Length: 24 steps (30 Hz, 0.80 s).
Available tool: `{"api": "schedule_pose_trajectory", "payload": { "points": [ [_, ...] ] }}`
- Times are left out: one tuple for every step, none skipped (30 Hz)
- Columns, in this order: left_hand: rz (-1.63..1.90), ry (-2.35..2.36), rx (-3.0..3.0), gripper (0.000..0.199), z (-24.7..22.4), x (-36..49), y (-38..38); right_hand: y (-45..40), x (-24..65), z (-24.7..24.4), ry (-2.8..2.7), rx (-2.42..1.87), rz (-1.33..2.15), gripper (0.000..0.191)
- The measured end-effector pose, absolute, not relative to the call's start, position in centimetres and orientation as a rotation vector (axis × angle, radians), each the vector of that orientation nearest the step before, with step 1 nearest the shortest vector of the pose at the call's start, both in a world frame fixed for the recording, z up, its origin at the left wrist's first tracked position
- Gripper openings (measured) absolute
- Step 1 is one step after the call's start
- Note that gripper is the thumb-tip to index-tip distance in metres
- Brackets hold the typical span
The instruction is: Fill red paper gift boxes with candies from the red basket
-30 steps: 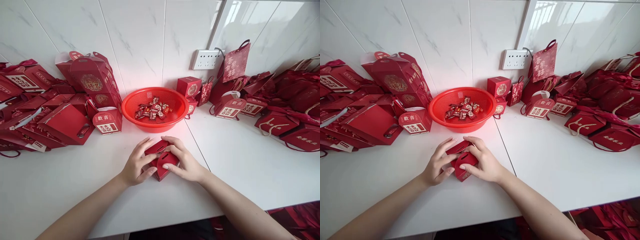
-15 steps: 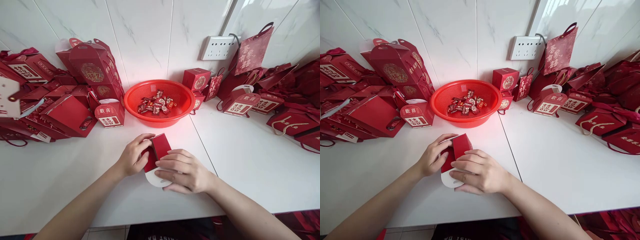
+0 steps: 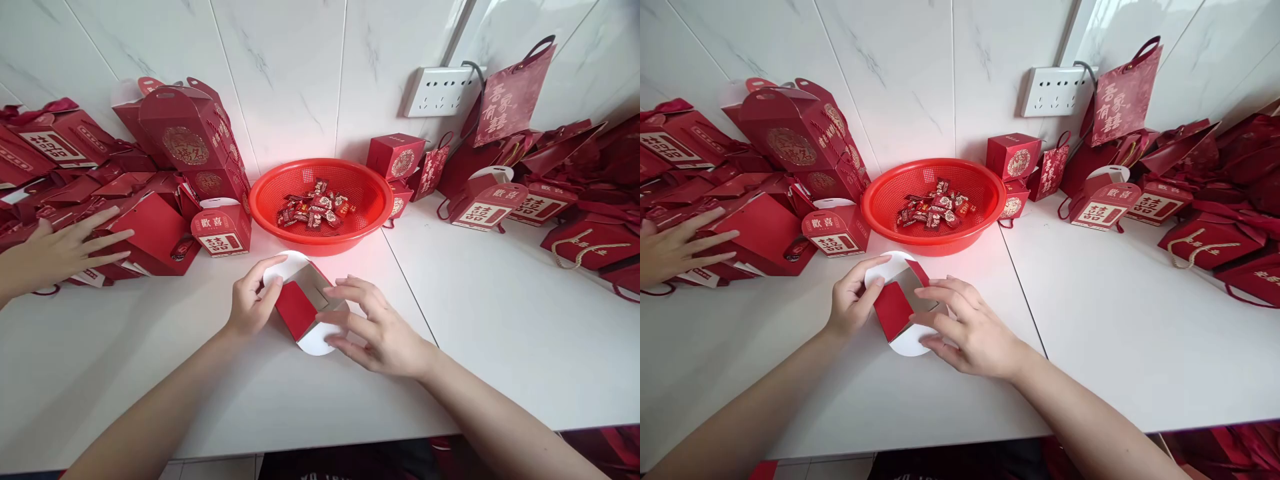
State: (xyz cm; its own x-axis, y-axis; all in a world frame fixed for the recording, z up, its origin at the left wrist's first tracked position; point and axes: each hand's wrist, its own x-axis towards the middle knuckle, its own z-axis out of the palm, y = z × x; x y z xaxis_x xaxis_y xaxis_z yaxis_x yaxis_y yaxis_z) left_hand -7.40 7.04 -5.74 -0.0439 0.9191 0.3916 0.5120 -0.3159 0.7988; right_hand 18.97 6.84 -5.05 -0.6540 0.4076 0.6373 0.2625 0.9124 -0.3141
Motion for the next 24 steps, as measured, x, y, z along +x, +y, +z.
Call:
{"api": "schedule_pose_trajectory", "payload": {
  "points": [
    [1.324,1.502,1.801,0.034,-5.8,-7.4,7.05,6.9,19.04,-5.09,-2.307,-0.492,0.233,0.031],
    [1.336,1.487,1.791,0.034,-5.83,-7.39,7.04,6.98,19.11,-5.1,-2.302,-0.507,0.223,0.032],
    [1.344,1.467,1.794,0.036,-5.84,-7.36,7.01,7.05,19.18,-5.08,-2.304,-0.523,0.222,0.033],
    [1.342,1.448,1.805,0.038,-5.84,-7.32,6.95,7.12,19.24,-5.04,-2.31,-0.535,0.229,0.034],
    [1.334,1.432,1.821,0.041,-5.81,-7.29,6.88,7.18,19.28,-4.98,-2.321,-0.541,0.238,0.035],
    [1.323,1.424,1.835,0.042,-5.78,-7.26,6.8,7.23,19.31,-4.92,-2.337,-0.543,0.25,0.035],
    [1.31,1.423,1.846,0.043,-5.75,-7.23,6.74,7.27,19.32,-4.87,-2.355,-0.542,0.26,0.036],
    [1.3,1.423,1.854,0.043,-5.72,-7.22,6.69,7.29,19.32,-4.83,-2.374,-0.54,0.267,0.037],
    [1.3,1.424,1.858,0.044,-5.7,-7.22,6.68,7.28,19.31,-4.8,-2.39,-0.54,0.269,0.04],
    [1.304,1.425,1.862,0.045,-5.69,-7.24,6.69,7.26,19.3,-4.78,-2.399,-0.547,0.266,0.044],
    [1.307,1.424,1.868,0.047,-5.68,-7.26,6.73,7.22,19.3,-4.78,-2.399,-0.56,0.259,0.049],
    [1.313,1.424,1.877,0.049,-5.67,-7.29,6.78,7.18,19.31,-4.8,-2.394,-0.578,0.247,0.055],
    [1.318,1.423,1.89,0.05,-5.66,-7.32,6.83,7.13,19.34,-4.83,-2.385,-0.597,0.232,0.063],
    [1.323,1.423,1.906,0.052,-5.65,-7.34,6.87,7.09,19.39,-4.86,-2.375,-0.618,0.217,0.07],
    [1.322,1.424,1.924,0.053,-5.64,-7.35,6.89,7.06,19.46,-4.9,-2.361,-0.641,0.207,0.074],
    [1.314,1.424,1.941,0.054,-5.63,-7.35,6.88,7.06,19.54,-4.95,-2.338,-0.671,0.203,0.075],
    [1.296,1.426,1.952,0.055,-5.61,-7.34,6.84,7.08,19.63,-4.99,-2.307,-0.712,0.203,0.072],
    [1.263,1.428,1.955,0.055,-5.59,-7.32,6.78,7.11,19.72,-5.03,-2.271,-0.762,0.204,0.067],
    [1.216,1.432,1.948,0.055,-5.57,-7.28,6.71,7.17,19.8,-5.06,-2.236,-0.821,0.205,0.061],
    [1.161,1.436,1.93,0.054,-5.53,-7.25,6.65,7.23,19.86,-5.07,-2.212,-0.884,0.206,0.056],
    [1.105,1.437,1.906,0.053,-5.49,-7.21,6.61,7.29,19.92,-5.06,-2.203,-0.944,0.209,0.053],
    [1.056,1.43,1.878,0.051,-5.45,-7.17,6.6,7.36,19.96,-5.02,-2.215,-0.992,0.22,0.05],
    [1.021,1.414,1.851,0.049,-5.39,-7.14,6.63,7.42,19.99,-4.96,-2.24,-1.024,0.244,0.048],
    [1.003,1.392,1.828,0.048,-5.34,-7.12,6.71,7.47,20.01,-4.87,-2.264,-1.045,0.287,0.045]
  ]
}}
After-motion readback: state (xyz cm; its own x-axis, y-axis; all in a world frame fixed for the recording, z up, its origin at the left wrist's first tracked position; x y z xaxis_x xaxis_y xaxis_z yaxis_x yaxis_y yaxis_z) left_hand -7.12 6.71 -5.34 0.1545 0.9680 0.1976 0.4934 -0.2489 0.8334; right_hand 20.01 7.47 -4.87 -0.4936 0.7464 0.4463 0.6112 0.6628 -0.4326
